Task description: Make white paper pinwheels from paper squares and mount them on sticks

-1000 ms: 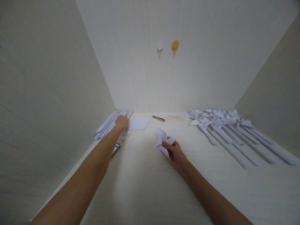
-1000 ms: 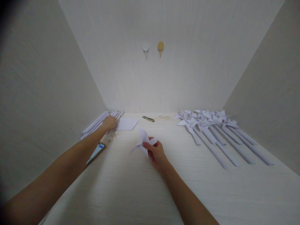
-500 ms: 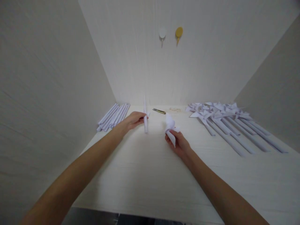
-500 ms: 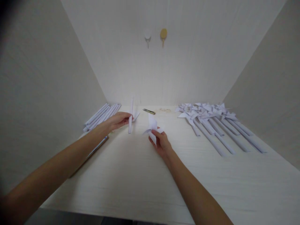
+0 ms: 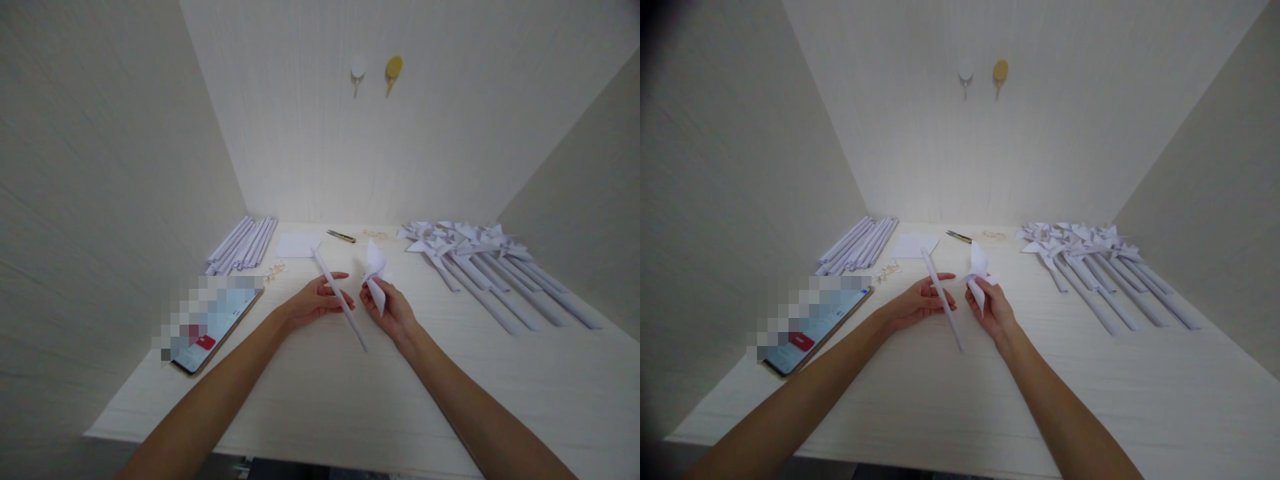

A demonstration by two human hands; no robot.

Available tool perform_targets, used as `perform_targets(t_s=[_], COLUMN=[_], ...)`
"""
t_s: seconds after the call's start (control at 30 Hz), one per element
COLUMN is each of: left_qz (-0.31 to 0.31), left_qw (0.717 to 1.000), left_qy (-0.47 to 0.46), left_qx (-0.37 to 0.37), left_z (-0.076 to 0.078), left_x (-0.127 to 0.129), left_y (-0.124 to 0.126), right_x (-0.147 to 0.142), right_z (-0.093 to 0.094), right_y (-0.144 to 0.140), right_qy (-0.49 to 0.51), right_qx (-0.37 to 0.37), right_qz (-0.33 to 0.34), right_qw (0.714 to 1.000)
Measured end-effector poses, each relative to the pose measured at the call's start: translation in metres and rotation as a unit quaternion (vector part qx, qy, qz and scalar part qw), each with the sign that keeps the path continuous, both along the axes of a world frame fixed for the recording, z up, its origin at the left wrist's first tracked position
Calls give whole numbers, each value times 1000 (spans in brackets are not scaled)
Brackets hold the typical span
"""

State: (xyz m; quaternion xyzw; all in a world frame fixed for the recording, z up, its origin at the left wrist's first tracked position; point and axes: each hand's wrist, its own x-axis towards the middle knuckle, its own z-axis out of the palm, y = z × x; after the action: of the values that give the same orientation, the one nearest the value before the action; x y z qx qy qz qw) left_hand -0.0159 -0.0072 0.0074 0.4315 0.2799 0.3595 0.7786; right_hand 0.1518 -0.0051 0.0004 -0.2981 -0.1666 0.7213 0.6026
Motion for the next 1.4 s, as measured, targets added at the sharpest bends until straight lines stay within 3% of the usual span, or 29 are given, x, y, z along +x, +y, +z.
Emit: perform_targets(t_s=[0.3, 1.0, 1.4], left_qz=[93, 118, 59], left_qw=[996, 990, 997], left_qy=[-6, 67, 36], left_qx=[4, 28, 21], left_z=[-2, -5, 0], left_x=[5, 6, 2], left_y=[1, 1, 0], right_x=[0, 0, -2], right_z=[1, 2, 5], right_y=[-5, -6, -6], right_qy=[-29, -7, 35], right_qx=[12, -12, -23], right_qz=[9, 17, 10], right_qw=[999, 1000, 999])
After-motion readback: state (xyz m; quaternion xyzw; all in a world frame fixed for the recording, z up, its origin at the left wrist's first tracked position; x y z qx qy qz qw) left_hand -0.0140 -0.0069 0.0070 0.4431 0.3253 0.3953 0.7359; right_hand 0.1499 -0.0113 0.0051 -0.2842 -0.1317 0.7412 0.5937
